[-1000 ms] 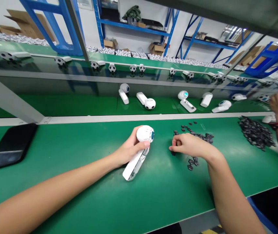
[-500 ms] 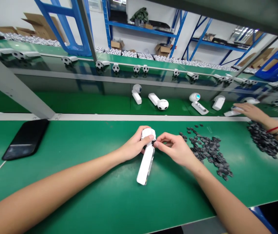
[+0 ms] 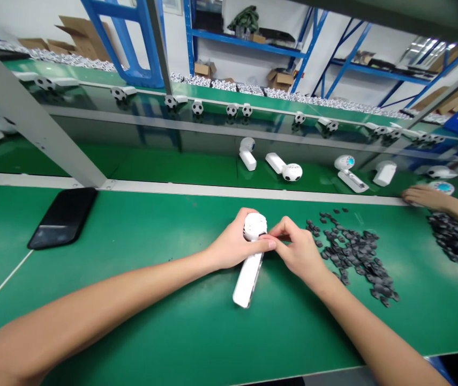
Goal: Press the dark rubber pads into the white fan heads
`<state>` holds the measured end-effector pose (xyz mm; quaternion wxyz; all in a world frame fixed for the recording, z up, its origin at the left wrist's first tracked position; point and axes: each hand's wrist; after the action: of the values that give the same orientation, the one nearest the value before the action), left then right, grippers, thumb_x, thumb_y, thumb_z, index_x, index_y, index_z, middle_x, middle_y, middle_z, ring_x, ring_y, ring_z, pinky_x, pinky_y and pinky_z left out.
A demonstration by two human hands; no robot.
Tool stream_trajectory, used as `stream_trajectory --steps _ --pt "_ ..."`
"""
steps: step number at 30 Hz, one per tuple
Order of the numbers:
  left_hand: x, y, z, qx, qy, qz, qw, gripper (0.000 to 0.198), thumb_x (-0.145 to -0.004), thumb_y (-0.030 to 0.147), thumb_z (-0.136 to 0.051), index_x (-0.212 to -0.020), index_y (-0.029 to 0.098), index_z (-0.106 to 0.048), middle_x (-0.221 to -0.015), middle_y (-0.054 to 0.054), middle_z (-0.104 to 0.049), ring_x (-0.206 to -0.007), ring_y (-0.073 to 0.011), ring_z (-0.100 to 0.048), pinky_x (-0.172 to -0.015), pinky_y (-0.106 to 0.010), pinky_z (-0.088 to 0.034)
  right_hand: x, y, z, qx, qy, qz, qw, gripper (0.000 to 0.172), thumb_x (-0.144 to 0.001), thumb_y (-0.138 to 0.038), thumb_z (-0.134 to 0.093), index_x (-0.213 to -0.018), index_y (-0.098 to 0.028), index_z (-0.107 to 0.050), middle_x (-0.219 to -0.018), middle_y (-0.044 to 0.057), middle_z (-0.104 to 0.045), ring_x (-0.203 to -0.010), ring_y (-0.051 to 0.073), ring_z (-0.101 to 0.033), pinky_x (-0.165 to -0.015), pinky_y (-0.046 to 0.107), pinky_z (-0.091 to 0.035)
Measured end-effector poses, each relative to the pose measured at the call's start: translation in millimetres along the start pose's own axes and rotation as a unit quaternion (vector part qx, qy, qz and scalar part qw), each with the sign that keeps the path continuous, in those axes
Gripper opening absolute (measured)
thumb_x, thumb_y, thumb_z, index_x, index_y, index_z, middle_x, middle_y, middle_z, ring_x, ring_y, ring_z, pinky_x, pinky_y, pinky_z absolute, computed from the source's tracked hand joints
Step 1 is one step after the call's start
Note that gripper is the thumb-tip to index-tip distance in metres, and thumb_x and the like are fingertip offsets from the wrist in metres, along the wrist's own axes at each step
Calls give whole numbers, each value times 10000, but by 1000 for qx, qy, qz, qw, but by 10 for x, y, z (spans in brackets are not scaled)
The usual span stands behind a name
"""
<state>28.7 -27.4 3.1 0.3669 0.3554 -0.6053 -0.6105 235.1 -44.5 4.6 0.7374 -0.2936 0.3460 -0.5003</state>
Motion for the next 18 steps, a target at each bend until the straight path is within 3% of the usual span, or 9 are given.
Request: stream_trajectory --steps 6,10,13,18 --pt "-24 -4 13 28 -22 5 999 643 -810 481 -852 -1238 211 -456 -926 19 -562 -745 -123 -522 -659 -249 -441 -21 -15 6 21 -19 28 999 214 -972 -307 -684 -853 -252 -515 -831 -12 -674 -772 194 -652 -719 305 -491" --pt "-78 -21 61 51 -59 8 997 636 -801 455 -863 -1257 206 -496 -938 9 -589 -763 -132 -556 -665 -257 -458 -64 -145 265 55 -115 29 991 125 -1041 -335 -572 -945 -257 -580 -899 -13 -691 -785 178 -640 -729 297 -475" --pt "-85 -27 92 46 -45 23 998 599 -824 441 -841 -1280 208 -532 -1012 -22 -634 -827 -161 -601 -716 -286 -493 -55 -159 626 93 -182 -29 978 227 -1091 -400 -459 -1065 -286 -653 -979 -7 -735 -859 186 -674 -766 303 -481" --pt "-27 28 125 36 -51 34 997 502 -856 460 -807 -1225 210 -576 -1087 -60 -686 -941 -225 -659 -772 -328 -518 -10 45 1074 155 -264 -184 934 218 -978 -474 -628 -975 -262 -678 -773 -14 -690 -711 192 -633 -628 294 -451"
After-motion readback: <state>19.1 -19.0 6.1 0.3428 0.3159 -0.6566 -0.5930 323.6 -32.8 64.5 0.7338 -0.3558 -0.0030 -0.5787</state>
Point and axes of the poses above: each hand's wrist, its own x-axis away from the middle knuckle, its own z-axis out of the back of the hand, y = z × x
